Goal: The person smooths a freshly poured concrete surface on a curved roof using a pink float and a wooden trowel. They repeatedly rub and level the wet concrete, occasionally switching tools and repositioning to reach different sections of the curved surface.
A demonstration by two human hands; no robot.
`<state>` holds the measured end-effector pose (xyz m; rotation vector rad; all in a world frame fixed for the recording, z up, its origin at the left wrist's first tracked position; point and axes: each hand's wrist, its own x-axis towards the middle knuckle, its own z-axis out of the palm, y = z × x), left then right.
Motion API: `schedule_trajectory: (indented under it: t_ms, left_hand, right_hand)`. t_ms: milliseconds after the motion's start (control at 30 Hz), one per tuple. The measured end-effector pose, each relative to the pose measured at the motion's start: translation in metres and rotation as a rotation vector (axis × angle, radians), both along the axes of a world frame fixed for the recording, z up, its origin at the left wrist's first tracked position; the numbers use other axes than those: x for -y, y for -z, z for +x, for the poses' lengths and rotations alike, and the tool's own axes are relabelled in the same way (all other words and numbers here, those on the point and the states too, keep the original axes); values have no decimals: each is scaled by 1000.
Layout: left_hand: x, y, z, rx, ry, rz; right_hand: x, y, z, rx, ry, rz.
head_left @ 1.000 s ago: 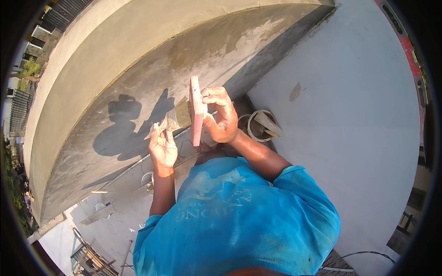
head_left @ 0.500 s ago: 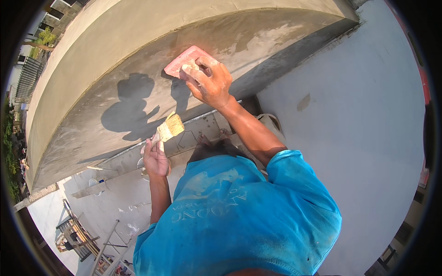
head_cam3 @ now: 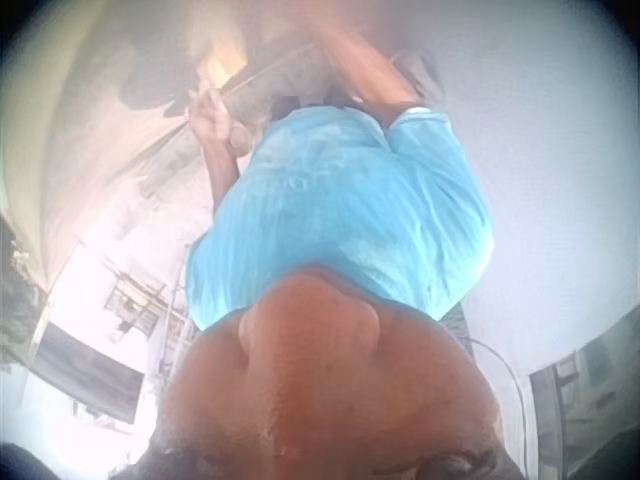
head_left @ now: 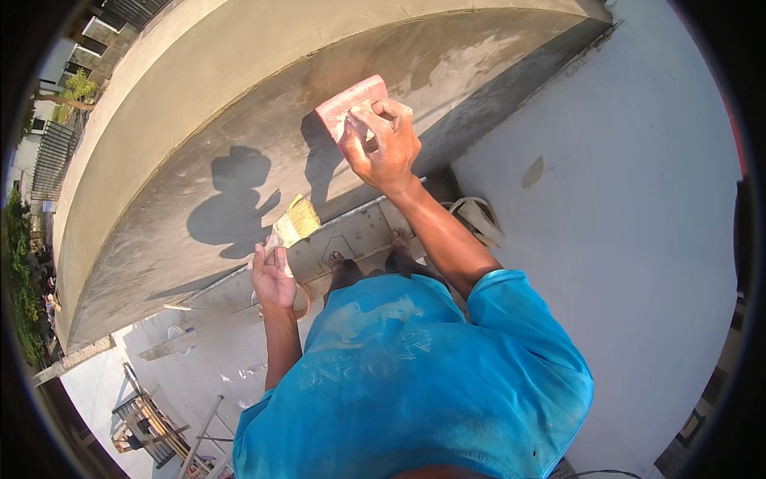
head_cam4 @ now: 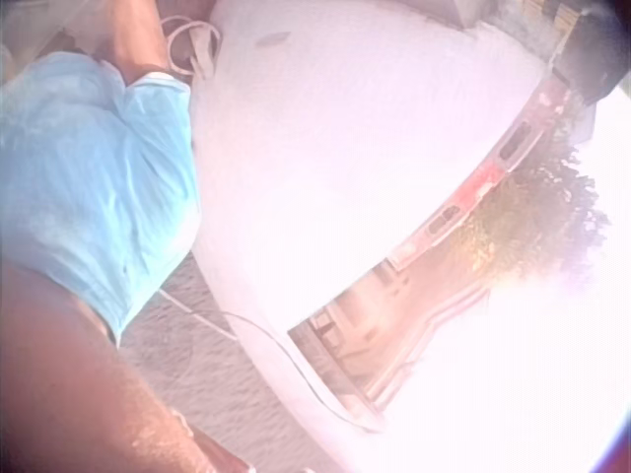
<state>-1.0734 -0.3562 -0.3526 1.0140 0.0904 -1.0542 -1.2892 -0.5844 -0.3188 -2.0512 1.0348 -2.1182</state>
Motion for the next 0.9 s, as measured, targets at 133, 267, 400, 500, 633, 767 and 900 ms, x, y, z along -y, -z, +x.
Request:
schedule_trajectory:
  t_ms: [133, 267, 400, 500, 633, 767, 900]
  left_hand:
    - [-2, -3, -2, -32, 18, -44]
    - [12, -9, 1, -6, 120, -105]
    - [-1, -3, 7, 19, 100, -74]
    - [7, 14, 19, 54, 96, -84]
    - [4, 2, 13, -67, 85, -110]
    - [9, -2, 8, -68, 104, -195]
    - [2, -5, 3, -89, 88, -197]
  right_hand:
    - [48, -78, -39, 326, 175, -108]
    - [36, -42, -6, 118, 191, -180]
    - [-20, 40, -13, -217, 80, 27]
    - [8, -14, -27, 171, 82, -17]
    - [44, -114, -36, 141, 263, -236]
    - [37, -55, -24, 24, 222, -145]
    - [-4, -1, -37, -151, 167, -39]
